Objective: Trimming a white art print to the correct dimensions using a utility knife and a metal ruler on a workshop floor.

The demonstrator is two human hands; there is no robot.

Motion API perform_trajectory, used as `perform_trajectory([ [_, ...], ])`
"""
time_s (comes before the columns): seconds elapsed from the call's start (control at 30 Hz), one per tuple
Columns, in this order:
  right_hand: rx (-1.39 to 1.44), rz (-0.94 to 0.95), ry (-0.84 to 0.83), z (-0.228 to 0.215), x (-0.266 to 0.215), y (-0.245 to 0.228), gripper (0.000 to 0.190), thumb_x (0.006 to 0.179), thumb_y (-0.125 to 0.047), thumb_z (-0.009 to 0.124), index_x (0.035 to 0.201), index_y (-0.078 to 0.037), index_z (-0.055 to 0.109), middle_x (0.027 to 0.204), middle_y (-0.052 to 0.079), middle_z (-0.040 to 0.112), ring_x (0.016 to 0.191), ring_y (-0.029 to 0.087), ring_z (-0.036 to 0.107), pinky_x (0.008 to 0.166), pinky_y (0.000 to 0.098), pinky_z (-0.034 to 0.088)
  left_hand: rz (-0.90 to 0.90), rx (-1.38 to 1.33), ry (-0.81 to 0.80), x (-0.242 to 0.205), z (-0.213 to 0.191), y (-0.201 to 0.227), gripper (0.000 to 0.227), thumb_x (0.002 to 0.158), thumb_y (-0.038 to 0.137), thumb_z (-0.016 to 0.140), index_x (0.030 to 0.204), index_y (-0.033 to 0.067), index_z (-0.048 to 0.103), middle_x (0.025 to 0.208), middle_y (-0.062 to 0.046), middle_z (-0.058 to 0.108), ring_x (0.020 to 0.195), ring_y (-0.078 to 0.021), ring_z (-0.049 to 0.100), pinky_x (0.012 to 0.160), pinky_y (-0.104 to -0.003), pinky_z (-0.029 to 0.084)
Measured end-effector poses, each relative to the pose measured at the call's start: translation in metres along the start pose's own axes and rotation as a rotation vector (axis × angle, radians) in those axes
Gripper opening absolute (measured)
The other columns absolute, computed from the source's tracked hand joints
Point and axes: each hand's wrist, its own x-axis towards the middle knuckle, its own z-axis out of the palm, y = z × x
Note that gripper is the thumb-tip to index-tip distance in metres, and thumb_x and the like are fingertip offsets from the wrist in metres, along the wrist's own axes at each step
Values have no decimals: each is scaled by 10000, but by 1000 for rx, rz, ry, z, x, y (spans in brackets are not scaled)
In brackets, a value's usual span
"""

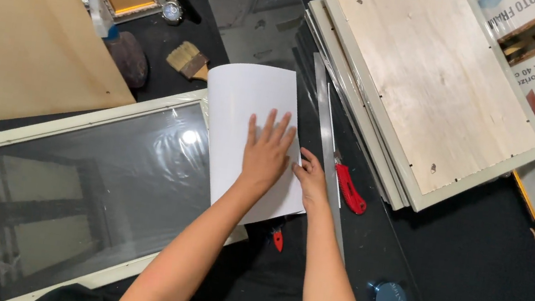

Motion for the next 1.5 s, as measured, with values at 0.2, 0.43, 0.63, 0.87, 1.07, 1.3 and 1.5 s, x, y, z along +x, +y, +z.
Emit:
perform_trajectory([
  [0.2, -70, 15, 30, -4, -9, -5, 576, 891, -31, 728, 1441, -101, 574, 1139, 119, 699, 983, 161, 659, 872, 319, 572, -23, 217, -392, 38, 35, 16, 691, 981, 449, 585, 1586, 203, 359, 1704, -30, 223, 1582, -296, 58, 1198, -673, -190],
  [0.43, -716, -89, 118, 13, -31, -40, 438, 911, -185, 711, 1347, -162, 679, 1170, 124, 690, 1079, 271, 680, 889, 383, 568, -4, 215, -419, 48, 49, 9, 754, 941, 545, 596, 1587, 242, 353, 1699, -15, 233, 1580, -298, 88, 1201, -697, -154],
  [0.63, -1042, -62, 179, -7, -20, -20, 315, 895, -339, 742, 1210, -346, 734, 1128, -76, 631, 1113, 216, 575, 955, 381, 463, 15, 226, -439, 51, 56, 8, 742, 941, 417, 645, 1588, 215, 344, 1696, -48, 241, 1569, -333, 131, 1195, -728, -119],
  [0.87, -862, -103, 92, -8, -32, -35, 384, 880, -185, 767, 1241, -305, 712, 1055, 44, 603, 1058, 304, 625, 950, 427, 499, 4, 271, -465, 42, 27, 17, 803, 900, 559, 645, 1576, 220, 372, 1686, -47, 284, 1561, -340, 182, 1207, -704, -78],
  [1.07, -926, -101, 79, -4, -40, -45, 372, 979, -213, 658, 1283, -423, 702, 1106, 38, 596, 1117, 321, 604, 1002, 455, 472, 27, 313, -470, 38, 25, 20, 998, 793, 727, 695, 1578, 209, 362, 1680, -75, 300, 1555, -360, 208, 1213, -695, -59],
  [1.3, -1011, -46, 93, -3, -35, -38, 420, 1021, -267, 605, 1322, -558, 631, 1169, 13, 568, 1206, 322, 549, 1054, 484, 401, 26, 338, -489, 33, 18, 19, 1074, 796, 731, 695, 1637, 251, 231, 1684, -77, 286, 1550, -372, 209, 1209, -692, -72],
  [1.5, -1008, -23, 100, 3, -44, -46, 433, 1047, -247, 566, 1365, -537, 609, 1197, 25, 554, 1227, 318, 528, 1046, 468, 384, 20, 405, -512, 35, 21, 19, 1069, 786, 777, 659, 1634, 270, 253, 1701, -51, 237, 1558, -371, 160, 1203, -692, -94],
])
